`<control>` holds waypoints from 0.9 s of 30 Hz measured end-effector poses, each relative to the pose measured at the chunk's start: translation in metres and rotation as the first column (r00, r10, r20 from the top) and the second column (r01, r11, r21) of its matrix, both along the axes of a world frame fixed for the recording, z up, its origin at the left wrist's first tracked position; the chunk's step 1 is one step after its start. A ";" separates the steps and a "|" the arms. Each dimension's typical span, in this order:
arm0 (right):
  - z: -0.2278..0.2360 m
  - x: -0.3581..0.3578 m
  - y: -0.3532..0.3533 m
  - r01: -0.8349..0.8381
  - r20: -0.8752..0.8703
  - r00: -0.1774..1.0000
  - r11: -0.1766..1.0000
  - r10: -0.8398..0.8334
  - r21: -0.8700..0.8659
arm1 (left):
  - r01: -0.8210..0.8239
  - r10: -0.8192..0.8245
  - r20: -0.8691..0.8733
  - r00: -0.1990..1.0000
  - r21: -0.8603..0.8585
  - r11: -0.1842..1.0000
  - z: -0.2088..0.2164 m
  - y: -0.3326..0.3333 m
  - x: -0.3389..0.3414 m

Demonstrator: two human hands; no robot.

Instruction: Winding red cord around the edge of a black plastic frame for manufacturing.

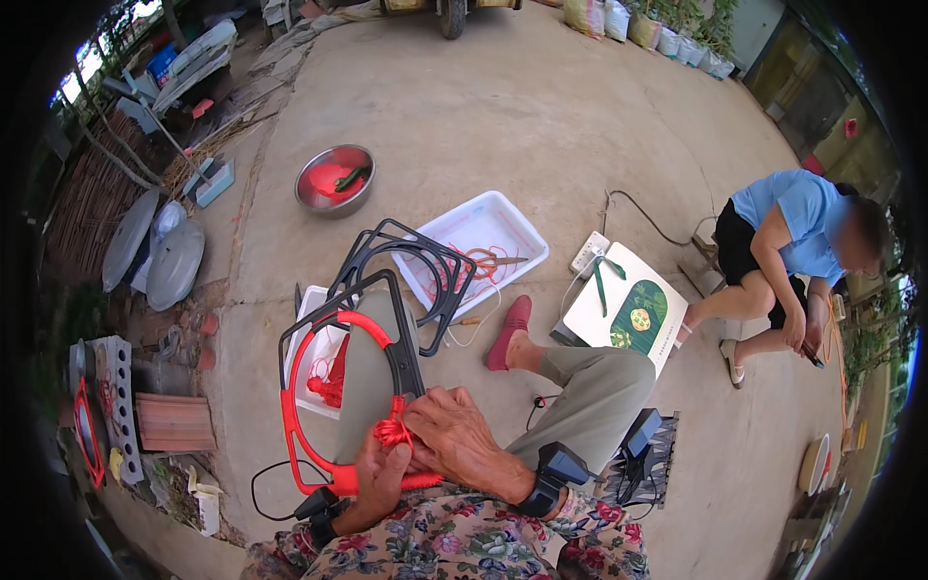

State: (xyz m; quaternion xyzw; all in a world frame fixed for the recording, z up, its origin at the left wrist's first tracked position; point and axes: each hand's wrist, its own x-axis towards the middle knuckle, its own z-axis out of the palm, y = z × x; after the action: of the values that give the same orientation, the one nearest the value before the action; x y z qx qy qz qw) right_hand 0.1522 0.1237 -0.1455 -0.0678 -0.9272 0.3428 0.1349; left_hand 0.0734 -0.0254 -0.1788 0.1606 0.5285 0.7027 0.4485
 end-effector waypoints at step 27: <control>0.019 0.136 0.153 0.326 0.449 0.703 0.811 -0.552 0.487 | 0.411 -0.363 0.219 0.906 -0.246 0.878 -0.006 0.003 -0.013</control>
State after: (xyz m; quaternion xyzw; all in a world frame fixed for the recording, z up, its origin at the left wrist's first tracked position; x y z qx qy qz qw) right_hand 0.2882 0.2765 -0.1264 -0.3635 -0.9261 0.0814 -0.0594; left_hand 0.0604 -0.0226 -0.1848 0.1373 0.5422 0.5254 0.6411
